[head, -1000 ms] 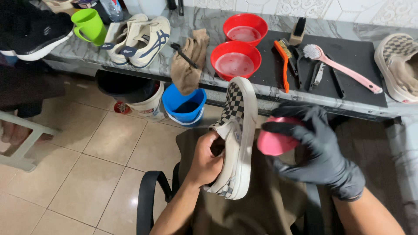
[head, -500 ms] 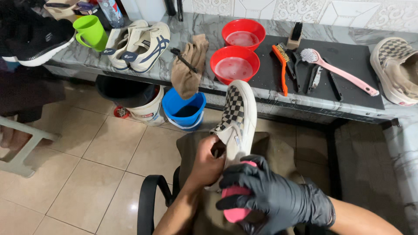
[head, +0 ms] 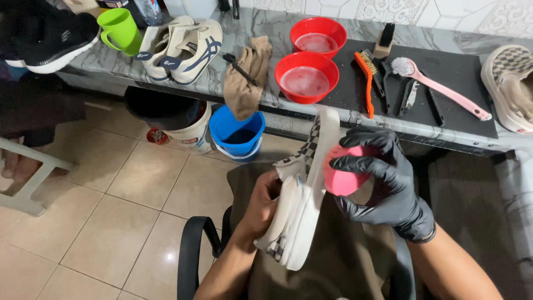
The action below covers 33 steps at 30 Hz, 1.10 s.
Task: The person cleans a checkered slip-on shoe using a pink brush, a black brush, and a cloth. They scrub the sole, sides, and upper parts of the shoe, dipping the brushes into a red bowl of soapy water and wiping the shoe with a cloth.
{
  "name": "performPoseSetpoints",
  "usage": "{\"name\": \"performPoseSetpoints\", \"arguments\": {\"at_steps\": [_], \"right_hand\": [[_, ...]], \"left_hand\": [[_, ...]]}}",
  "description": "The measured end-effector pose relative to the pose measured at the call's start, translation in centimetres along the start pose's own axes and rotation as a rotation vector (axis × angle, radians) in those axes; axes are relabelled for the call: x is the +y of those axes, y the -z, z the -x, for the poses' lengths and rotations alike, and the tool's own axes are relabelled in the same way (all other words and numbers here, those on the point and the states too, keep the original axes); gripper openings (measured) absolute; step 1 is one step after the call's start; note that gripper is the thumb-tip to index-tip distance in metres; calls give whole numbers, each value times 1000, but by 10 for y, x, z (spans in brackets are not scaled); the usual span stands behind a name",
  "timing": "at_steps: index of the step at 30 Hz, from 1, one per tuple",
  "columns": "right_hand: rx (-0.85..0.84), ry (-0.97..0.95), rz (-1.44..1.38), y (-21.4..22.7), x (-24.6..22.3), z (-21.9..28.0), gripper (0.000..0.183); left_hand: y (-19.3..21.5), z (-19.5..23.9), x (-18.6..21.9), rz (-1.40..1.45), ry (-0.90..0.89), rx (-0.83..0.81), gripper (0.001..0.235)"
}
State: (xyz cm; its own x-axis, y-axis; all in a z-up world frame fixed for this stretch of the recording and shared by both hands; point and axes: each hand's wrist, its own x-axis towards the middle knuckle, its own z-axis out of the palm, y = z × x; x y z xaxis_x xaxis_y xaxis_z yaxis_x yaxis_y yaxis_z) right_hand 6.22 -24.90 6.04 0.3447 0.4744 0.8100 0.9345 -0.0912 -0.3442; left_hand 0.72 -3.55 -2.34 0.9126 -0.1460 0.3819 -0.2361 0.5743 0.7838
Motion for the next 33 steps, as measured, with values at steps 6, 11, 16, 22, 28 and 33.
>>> {"name": "performPoseSetpoints", "arguments": {"at_steps": [6,11,16,22,28,33], "right_hand": [[-355,165,-207,-18,-35,7,29],[21,29,-50,-4,25,-3,36],[-40,-43,-299,-32,-42,10,43],[153,-95,-97,-1,42,12,41],[161,-185,-163,-17,-11,21,39],[28,-125,-312,-29,-10,41,33]], "left_hand": [[54,-5,-48,-199,-38,216,62],[-7,-5,-1,-91,-53,161,44],[38,-6,-35,-183,-130,201,44],[-1,-2,-10,-107,-84,146,36],[3,-7,-19,-86,-128,198,38],[0,-1,-16,-136,-206,164,17]]}}
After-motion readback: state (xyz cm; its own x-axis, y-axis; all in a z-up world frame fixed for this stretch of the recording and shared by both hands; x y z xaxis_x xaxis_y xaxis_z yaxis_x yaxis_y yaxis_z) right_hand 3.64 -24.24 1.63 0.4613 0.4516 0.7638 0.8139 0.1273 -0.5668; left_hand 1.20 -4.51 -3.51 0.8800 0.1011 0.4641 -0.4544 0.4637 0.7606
